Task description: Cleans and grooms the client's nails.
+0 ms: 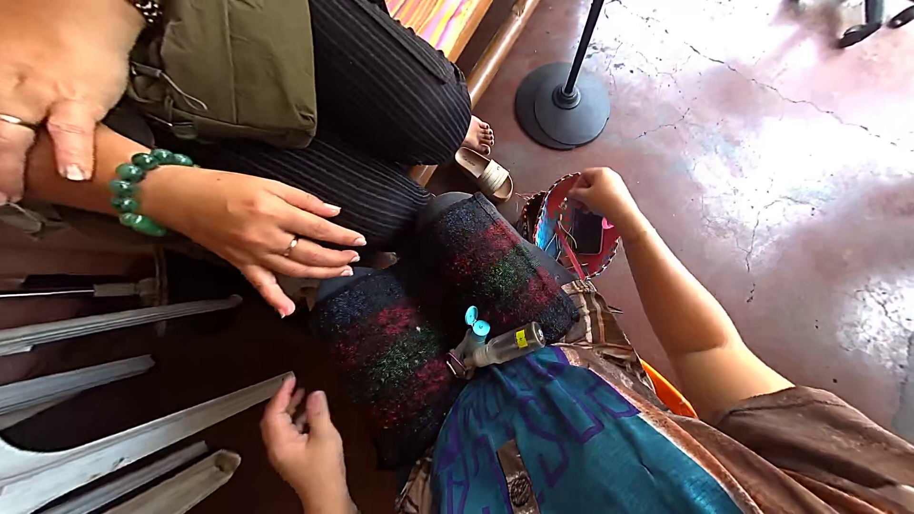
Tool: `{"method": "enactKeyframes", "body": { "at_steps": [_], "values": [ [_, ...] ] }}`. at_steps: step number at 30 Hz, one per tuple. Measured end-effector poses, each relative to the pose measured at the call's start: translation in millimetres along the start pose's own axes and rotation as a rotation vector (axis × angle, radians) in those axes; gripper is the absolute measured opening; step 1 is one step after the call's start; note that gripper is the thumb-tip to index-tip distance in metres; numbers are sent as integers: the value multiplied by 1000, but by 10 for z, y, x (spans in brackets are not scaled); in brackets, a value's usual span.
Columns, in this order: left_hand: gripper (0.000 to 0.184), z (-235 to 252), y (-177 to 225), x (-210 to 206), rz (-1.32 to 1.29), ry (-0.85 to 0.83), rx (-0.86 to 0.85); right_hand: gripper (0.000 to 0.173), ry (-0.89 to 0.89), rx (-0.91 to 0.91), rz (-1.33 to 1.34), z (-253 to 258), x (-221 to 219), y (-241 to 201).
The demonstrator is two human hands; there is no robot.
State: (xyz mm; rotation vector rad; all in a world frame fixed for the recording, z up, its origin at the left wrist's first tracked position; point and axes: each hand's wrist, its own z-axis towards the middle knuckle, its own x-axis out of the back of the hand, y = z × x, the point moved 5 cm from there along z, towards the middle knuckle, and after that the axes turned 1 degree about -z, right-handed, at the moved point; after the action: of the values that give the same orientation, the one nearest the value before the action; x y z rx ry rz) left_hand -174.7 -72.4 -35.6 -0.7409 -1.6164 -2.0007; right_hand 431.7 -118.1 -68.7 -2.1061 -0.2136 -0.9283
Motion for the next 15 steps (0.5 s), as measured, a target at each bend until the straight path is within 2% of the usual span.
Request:
{"method": "enactKeyframes", "body": {
  "at_steps": [2, 5, 9, 10, 12, 15],
  "values": [
    [43, 284, 336, -27, -94, 92, -53, 25, -48, -162, 10, 258, -240, 471],
    [38, 654, 740, -138, -307, 61, -19, 26, -25, -272, 203, 441, -519, 714],
    [36, 951, 979, -327, -687, -87, 97, 35, -10, -180, 419, 624, -600, 644],
    [34, 994, 1013, -344, -718, -97, 90, 39, -9, -133, 401, 630, -573, 604],
    [27, 1069, 1062, -366, -758, -142, 23, 37, 34, -58, 204, 583, -507, 538],
    [20, 1142, 1123, -451, -963, -293, 12, 26, -18, 95, -152, 410, -632, 462]
  ]
}}
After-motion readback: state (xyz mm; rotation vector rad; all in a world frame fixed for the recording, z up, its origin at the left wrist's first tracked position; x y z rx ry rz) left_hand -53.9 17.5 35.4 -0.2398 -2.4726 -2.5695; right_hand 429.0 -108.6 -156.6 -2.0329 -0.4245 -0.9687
